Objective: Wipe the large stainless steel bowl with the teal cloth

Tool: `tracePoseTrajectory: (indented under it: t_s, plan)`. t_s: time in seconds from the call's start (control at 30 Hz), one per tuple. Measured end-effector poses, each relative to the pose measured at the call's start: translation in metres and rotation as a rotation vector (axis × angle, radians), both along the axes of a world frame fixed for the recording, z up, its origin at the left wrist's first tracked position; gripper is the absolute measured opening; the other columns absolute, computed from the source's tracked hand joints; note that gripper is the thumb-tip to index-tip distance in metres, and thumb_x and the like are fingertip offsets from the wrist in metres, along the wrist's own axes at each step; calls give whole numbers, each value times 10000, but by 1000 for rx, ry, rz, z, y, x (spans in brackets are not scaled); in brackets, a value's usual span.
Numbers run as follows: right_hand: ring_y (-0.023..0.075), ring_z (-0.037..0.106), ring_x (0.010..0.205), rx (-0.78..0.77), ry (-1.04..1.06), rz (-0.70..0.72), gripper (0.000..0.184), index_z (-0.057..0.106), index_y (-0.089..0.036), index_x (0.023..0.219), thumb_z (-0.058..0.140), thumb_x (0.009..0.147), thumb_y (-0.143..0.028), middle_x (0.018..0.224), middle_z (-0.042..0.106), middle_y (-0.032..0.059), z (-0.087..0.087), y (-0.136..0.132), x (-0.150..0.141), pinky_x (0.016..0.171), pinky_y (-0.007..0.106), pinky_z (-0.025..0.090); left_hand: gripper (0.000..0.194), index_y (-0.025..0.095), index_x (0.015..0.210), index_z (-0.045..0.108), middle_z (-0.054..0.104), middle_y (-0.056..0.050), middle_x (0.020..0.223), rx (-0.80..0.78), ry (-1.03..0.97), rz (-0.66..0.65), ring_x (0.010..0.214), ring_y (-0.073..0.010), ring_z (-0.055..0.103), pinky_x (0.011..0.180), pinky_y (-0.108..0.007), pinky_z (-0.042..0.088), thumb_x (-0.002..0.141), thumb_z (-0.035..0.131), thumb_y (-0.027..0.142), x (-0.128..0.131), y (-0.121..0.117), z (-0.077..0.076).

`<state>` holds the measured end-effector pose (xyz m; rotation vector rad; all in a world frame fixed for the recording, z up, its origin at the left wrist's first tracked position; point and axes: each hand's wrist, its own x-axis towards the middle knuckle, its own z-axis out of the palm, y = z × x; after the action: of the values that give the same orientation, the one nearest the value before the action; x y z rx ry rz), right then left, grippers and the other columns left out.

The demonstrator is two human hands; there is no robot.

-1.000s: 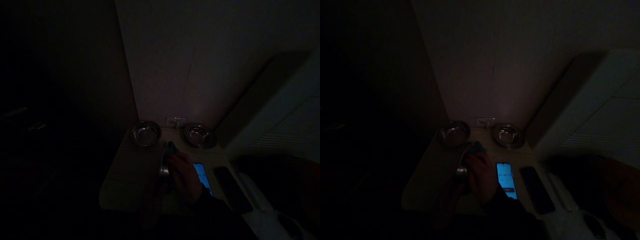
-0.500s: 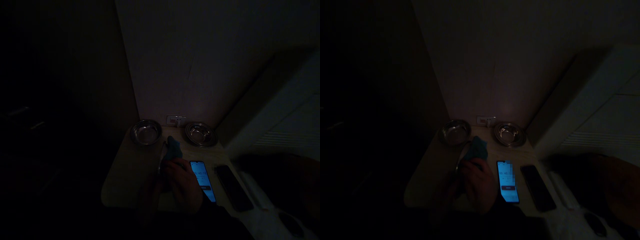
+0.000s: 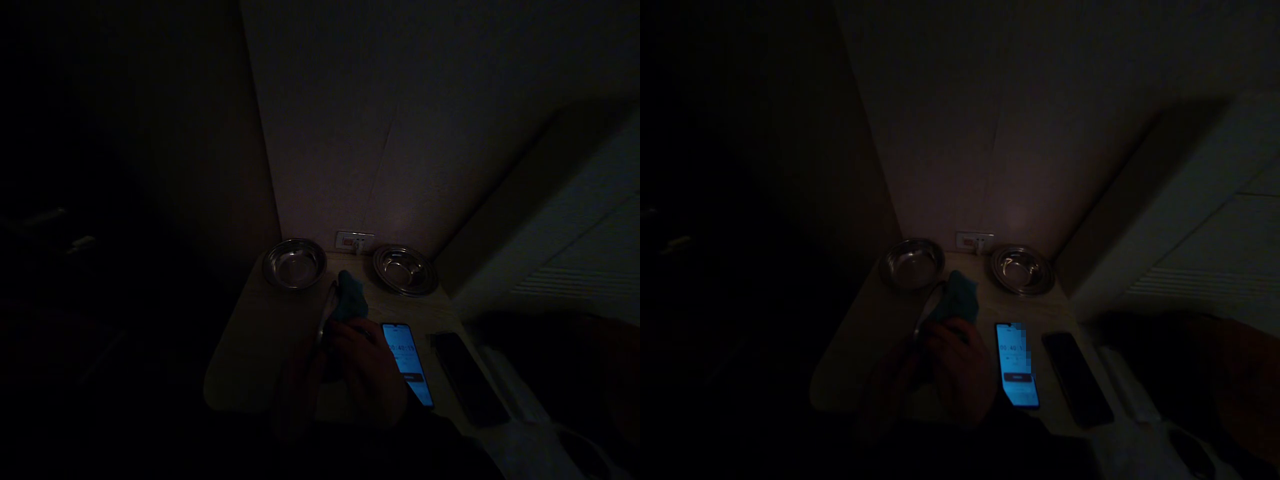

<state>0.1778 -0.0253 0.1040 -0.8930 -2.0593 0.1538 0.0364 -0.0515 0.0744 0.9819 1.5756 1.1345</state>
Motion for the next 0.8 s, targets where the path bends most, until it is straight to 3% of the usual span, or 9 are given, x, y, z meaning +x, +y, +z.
tracePoseTrajectory:
  t_s: [0.3, 0.43, 0.63, 0.8]
  plan:
    - [222, 525, 1110, 60, -23, -2, 310, 594, -184, 1163, 439, 899, -135, 1212, 614, 99, -5, 3, 5, 845, 378, 537, 319, 225, 911, 694, 701, -72, 1034, 12, 64, 198, 998, -267, 618, 909, -401, 464, 675, 643, 435, 3, -1, -22]
    - [232, 528, 1095, 54, -101, -15, 307, 598, -181, 1168, 431, 910, -165, 1204, 625, 84, -8, 0, 5, 844, 395, 531, 353, 198, 948, 687, 707, -77, 1002, 10, 43, 191, 930, -256, 646, 807, -366, 520, 697, 617, 437, 7, -4, -21]
    - [244, 542, 1049, 52, -180, -26, 294, 606, -190, 1154, 450, 905, -176, 1173, 648, 59, 1, 7, 4, 813, 406, 521, 261, 218, 806, 709, 723, -69, 859, -13, 90, 197, 870, -261, 660, 736, -358, 543, 686, 628, 435, 6, -9, -28]
    - [233, 544, 1018, -49, -95, -31, 312, 616, -178, 1127, 436, 880, -119, 1147, 657, 63, 6, 24, 1, 832, 400, 526, 302, 199, 850, 706, 713, -94, 956, -3, 109, 197, 914, -271, 656, 775, -378, 537, 689, 621, 440, -1, -11, -38]
